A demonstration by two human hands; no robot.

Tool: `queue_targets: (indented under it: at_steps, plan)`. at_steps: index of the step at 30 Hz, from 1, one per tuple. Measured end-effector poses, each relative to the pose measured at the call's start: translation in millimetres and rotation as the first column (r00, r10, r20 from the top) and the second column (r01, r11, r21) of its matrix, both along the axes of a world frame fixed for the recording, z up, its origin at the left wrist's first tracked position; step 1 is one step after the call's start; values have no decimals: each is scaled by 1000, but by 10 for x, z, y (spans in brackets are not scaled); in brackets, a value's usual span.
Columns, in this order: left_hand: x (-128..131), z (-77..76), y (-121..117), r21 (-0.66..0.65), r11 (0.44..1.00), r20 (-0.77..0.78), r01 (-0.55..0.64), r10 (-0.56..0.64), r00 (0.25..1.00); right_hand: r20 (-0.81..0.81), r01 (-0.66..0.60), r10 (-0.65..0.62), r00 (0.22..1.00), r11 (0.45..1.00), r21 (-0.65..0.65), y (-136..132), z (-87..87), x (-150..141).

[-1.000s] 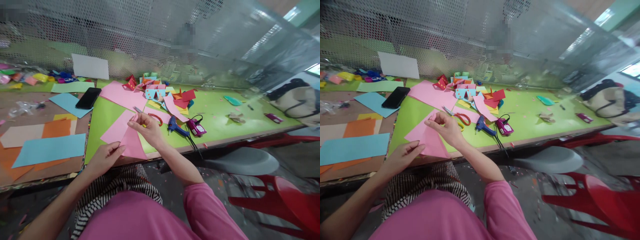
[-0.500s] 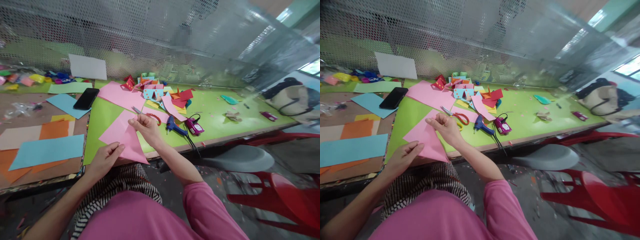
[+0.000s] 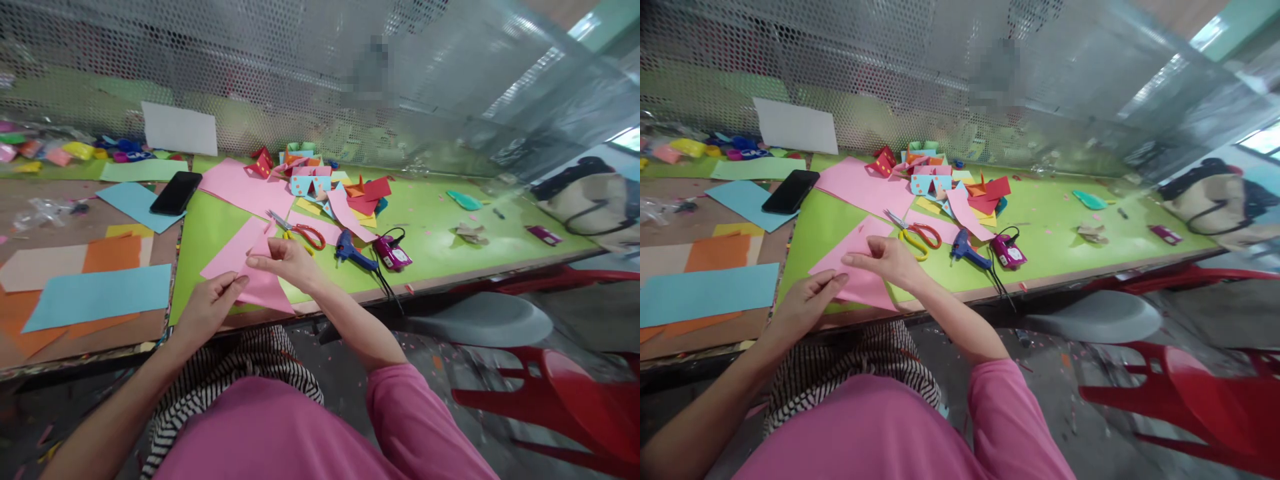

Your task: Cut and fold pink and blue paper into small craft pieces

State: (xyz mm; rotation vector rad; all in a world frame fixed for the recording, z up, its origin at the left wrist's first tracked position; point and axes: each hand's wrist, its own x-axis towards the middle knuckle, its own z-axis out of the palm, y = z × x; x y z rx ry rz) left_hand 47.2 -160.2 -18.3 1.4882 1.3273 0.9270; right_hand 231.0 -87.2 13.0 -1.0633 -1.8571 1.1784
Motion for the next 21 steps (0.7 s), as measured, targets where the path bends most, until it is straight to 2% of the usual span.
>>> queue_targets:
  at_steps: [2,4,7,11,13,16,21]
  plan:
    - [-2,9,15,-1,1000,35,-24,24,999,-54,-13,10,999,999,-51,-15,-8,-11]
    - [17,16,29,-43,999,155,-31,37,987,-124,19,-28,992,997,-76,-20,-3,-27]
    - [82,11,53,-139,990,370,-33,83,925,-210,101,-115,971,992,-80,-13,15,-60]
    - [183,-11,70,-194,971,483,-143,221,847,-300,185,-198,933,980,-70,-29,18,-105]
    - [212,-15,57,-145,970,479,-195,242,844,-349,214,-234,908,972,-94,-54,10,-119]
    - [223,-5,5,0,971,419,-241,219,881,-417,209,-260,871,964,-164,-91,3,-121]
    - [173,39,-93,168,952,400,-254,170,901,-481,214,-294,826,953,-216,-120,11,-101]
